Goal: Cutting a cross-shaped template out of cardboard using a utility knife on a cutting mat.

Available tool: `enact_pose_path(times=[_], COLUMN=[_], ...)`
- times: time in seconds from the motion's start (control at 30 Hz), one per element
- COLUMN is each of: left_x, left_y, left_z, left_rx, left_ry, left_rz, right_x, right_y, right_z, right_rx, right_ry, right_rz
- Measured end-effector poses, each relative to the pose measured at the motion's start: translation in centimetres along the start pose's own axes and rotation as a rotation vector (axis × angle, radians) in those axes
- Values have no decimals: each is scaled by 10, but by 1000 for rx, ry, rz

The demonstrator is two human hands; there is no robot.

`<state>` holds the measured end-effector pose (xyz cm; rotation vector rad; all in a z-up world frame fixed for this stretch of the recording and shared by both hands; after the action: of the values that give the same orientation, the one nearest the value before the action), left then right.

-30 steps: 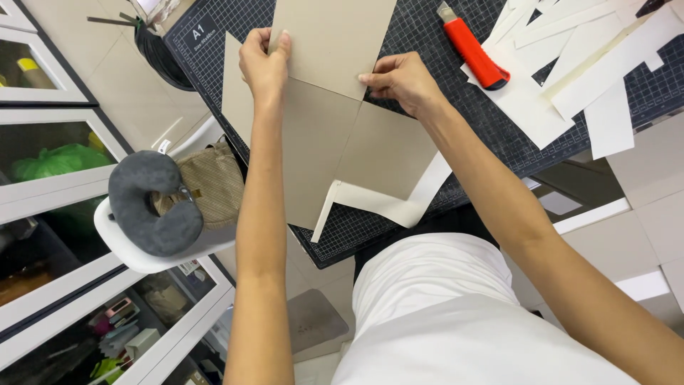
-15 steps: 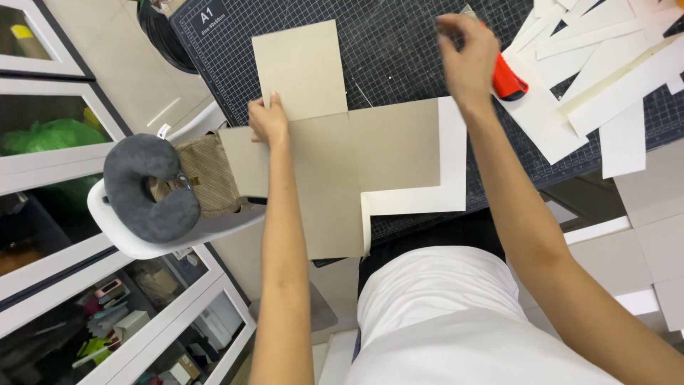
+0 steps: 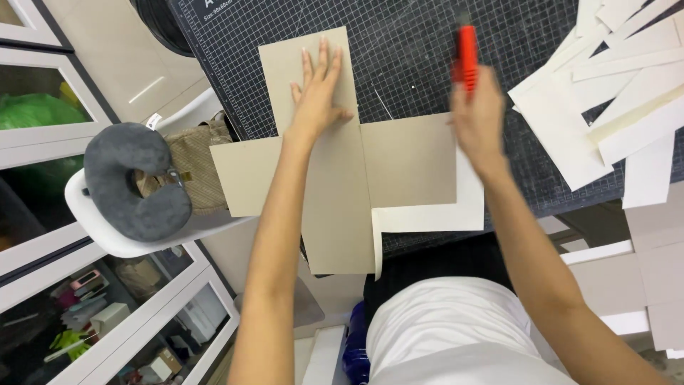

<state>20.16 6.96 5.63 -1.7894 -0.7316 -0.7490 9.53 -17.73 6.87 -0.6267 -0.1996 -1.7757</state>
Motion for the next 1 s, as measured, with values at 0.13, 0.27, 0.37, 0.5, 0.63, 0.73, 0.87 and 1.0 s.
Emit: enact_pose_path(times=[0.13,0.27,0.37,0.5,0.63,0.73,0.87,1.0], left_x=[13,11,11,-4,-10,-1,0,0], left_y=[12,17,20,34,37,35,31,33], left_z=[-13,-8,-7,4,8,3,4,3], left_rx=[70,77,96,88,72,85,53,60], left_ry=[150,153,116,207,219,210,211,205], left_rz=[135,157,171,144,108,162,136,136], right_x=[-84,-121,-134,-140,-143,-136,-133,-136], right_y=[2,10,15,20,30,17,-26,-64], right_z=[34,47,40,47,49,55,51,39], right_rx=[-3,280,213,218,258,350,308,342], right_ry=[243,109,-58,-143,-320,-320,-330,-322], right_rz=[88,-2,-18,42,75,56,116,68])
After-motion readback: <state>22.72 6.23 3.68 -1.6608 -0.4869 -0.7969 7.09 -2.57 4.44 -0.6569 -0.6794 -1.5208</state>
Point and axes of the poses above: each hand's wrist, its own y-axis towards the middle knuckle, its own x-axis out of the back of the hand, z = x × y, the point moved 4 cm from there along y, towards the middle knuckle, and after that the axes turned 4 degrees about x, right-handed, at the moved point
